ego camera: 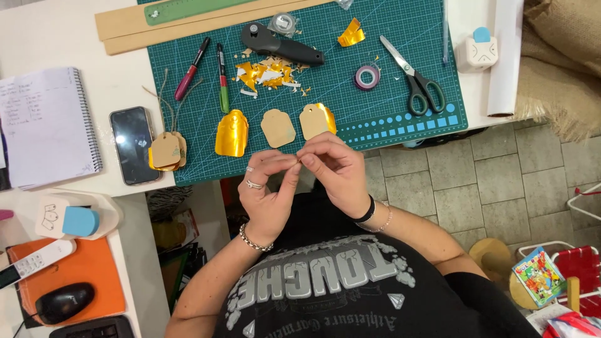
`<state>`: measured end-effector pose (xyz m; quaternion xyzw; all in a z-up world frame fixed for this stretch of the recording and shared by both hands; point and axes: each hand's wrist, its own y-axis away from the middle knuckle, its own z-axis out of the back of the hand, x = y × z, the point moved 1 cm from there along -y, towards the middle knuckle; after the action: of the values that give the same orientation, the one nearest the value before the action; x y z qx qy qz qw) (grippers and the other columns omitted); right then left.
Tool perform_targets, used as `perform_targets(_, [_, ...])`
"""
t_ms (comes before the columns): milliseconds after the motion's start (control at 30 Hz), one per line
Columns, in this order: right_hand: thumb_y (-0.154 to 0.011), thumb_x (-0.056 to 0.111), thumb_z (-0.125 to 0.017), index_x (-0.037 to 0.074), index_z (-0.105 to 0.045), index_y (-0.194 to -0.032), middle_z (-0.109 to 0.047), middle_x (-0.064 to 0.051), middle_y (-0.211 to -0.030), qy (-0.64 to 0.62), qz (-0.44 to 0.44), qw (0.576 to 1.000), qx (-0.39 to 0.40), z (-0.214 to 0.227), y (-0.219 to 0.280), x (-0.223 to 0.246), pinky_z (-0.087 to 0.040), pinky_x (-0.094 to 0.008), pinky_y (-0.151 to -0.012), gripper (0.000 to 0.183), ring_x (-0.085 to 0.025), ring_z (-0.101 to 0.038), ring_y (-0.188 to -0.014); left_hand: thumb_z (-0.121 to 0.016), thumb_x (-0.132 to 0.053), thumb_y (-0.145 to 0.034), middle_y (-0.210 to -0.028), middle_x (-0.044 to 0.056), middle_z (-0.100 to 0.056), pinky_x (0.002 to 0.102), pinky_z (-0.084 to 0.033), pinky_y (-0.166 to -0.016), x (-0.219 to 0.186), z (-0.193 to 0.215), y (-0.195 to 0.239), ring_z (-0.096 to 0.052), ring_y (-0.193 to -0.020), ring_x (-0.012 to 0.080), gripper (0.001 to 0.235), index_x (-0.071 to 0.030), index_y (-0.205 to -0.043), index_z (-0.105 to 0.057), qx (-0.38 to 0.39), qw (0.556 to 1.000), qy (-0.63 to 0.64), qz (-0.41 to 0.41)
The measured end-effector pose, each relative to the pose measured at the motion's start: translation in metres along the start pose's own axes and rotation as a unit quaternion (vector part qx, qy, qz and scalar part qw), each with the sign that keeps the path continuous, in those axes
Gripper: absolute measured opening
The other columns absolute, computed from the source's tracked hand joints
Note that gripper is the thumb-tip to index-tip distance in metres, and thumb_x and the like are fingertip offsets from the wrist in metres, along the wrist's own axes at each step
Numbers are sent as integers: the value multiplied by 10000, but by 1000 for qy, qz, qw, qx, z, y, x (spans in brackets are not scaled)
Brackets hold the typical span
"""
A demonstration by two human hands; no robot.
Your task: The person assembles small craft tags by threading twine through pre-cut holes in cardboard tags and tying knots. They repeatedly pull twine from a burlap fabric roll to create the strings for the tags. The person also briefly uses a smartphone to scroll through a messaging app before returning to the assembly task.
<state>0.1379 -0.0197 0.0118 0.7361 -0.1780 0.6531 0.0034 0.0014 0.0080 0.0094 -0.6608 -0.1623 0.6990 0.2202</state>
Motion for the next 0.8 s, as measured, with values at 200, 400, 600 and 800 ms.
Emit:
perform_targets(200, [-969, 79, -672, -21, -725, -951, -649, -119, -879, -12, -4, 1000, 4, 8, 0, -5, -518, -303, -819, 115, -150, -622, -858, -799, -12, -834, -891, 72, -728, 368, -547, -808, -1, -4, 1, -675, -875, 255, 105, -58, -906, -737, 3, 1000, -13, 25])
perform_targets(400, [-1006, 89, -623, -6, -667, -953, -639, -142, -928, 94, -22, 994, 54, 4, 1, -8, -454, -397, -912, 118, -222, -565, -944, -762, -92, -863, -865, 53, -687, 371, -510, -860, 7, 6, 7, -674, -897, 249, 77, -155, -892, -727, 2, 992, -12, 129])
perform_targets(600, [-1099, 135, -474, 65, -553, -1057, -599, -99, -1125, -101, -34, 993, 48, 12, 2, -11, -533, -355, -983, 114, -235, -597, -1146, -654, -216, -1018, -963, -2, -733, 273, -571, -897, -4, 18, 10, -702, -923, 122, 144, -146, -1127, -719, 117, 982, 4, 149])
perform_targets(800, [-1109, 167, -456, 80, -528, -1018, -488, -13, -845, -214, -79, 969, 91, 14, -3, -7, -569, -465, -923, 145, -175, -568, -721, -702, -210, -989, -955, -26, -724, 295, -511, -830, 20, 24, 28, -613, -863, 147, 105, -167, -1080, -728, 139, 985, -29, 100])
